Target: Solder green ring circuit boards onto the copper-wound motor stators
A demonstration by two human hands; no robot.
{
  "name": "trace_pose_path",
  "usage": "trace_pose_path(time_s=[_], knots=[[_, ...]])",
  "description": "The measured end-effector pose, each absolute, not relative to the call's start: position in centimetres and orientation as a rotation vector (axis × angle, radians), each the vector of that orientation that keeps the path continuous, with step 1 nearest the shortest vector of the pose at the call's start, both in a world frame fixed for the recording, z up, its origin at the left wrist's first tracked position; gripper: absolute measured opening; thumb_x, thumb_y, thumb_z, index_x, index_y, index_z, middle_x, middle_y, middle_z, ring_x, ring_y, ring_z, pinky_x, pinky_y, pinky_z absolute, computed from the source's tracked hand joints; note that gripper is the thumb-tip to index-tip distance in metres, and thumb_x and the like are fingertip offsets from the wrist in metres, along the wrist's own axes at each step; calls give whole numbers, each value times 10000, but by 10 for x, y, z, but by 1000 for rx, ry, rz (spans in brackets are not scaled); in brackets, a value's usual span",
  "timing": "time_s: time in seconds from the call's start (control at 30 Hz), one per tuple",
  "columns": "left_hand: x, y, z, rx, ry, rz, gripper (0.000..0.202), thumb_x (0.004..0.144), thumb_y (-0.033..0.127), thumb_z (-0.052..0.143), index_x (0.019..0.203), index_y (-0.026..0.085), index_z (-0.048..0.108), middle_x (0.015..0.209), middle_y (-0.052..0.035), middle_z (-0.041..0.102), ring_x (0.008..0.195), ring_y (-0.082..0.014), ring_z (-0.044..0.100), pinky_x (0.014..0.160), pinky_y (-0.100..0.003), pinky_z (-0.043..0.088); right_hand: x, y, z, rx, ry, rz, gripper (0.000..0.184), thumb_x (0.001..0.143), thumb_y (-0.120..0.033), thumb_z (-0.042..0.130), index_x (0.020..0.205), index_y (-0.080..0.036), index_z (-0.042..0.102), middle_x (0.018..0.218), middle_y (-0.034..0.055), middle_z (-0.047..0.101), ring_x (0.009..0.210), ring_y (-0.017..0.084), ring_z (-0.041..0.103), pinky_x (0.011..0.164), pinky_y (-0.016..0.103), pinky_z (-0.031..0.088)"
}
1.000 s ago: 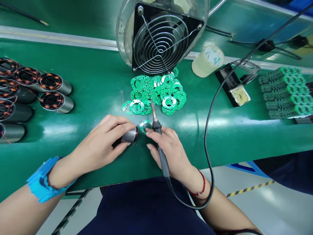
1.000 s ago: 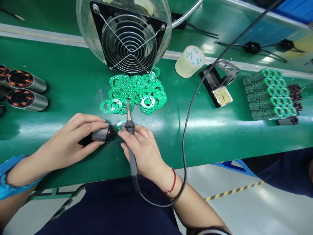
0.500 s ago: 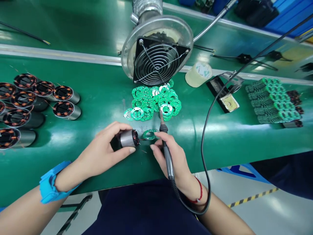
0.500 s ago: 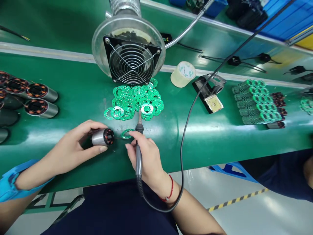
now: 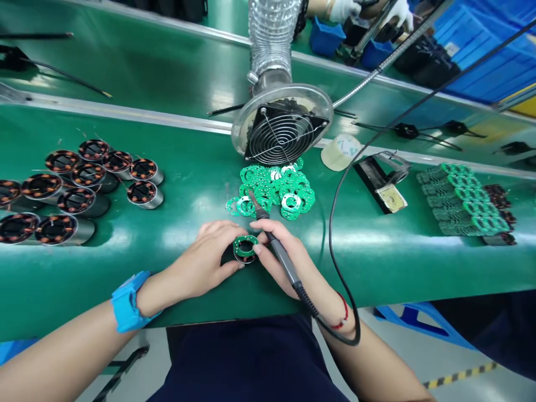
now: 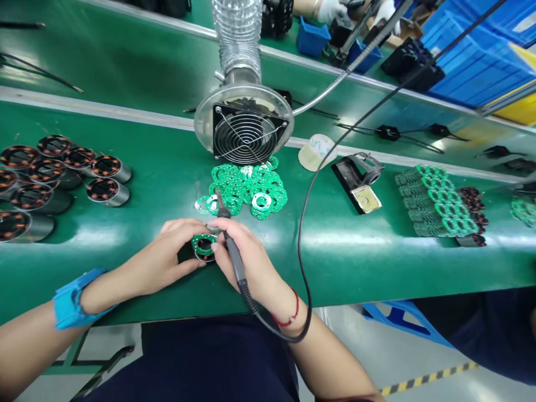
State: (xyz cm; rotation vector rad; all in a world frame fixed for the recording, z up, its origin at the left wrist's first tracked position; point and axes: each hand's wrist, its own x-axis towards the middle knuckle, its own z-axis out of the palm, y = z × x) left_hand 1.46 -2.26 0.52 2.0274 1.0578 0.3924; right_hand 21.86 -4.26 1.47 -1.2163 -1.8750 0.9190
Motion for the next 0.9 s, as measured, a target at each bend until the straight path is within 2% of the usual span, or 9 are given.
trace_pose_path(time_s=[0.13,0.23,0.37,0.57,0.73,0.9], knots=[[5,-19,13,2005,1082,336,336,892,204,510,1228,206,516,1208,-80,607,1145,-256,522,989,-439,433,214,-54,14,-1291,-2017,310,468,926,-184,616,1363,-250,463,1085,99,703,944,253,649,798,406,549],[0,-16,15,1991,1059,335,231,909,205,476,1117,210,574,1089,-48,634,1058,-233,546,936,-399,434,209,-62,10,-1197,-2137,165,503,944,-193,597,1413,-241,423,1206,148,695,1044,284,648,812,425,543],[2,-12,12,1988,1072,371,162,943,222,438,937,190,596,939,-26,650,924,-203,580,862,-366,426,211,-59,5,-1172,-2208,356,448,955,-217,590,1386,-233,467,1128,113,736,961,264,657,782,400,543],[7,-10,12,1853,1117,516,177,921,253,476,839,192,621,843,1,648,812,-168,578,791,-323,422,223,-44,5,-1225,-2237,670,369,969,-257,588,1329,-237,513,1076,85,739,918,240,680,802,395,548],[12,-10,12,1531,1121,536,161,849,312,538,788,194,630,754,8,625,709,-152,543,655,-274,420,225,-34,1,-1027,-2271,763,376,986,-274,570,1349,-247,475,1153,86,728,1003,227,685,883,406,533],[15,-9,10,1368,1128,482,182,787,359,583,767,185,634,715,3,610,686,-153,516,630,-274,405,220,-37,3,-967,-2164,633,422,972,-237,571,1376,-210,453,1275,125,685,1178,239,618,961,429,498]])
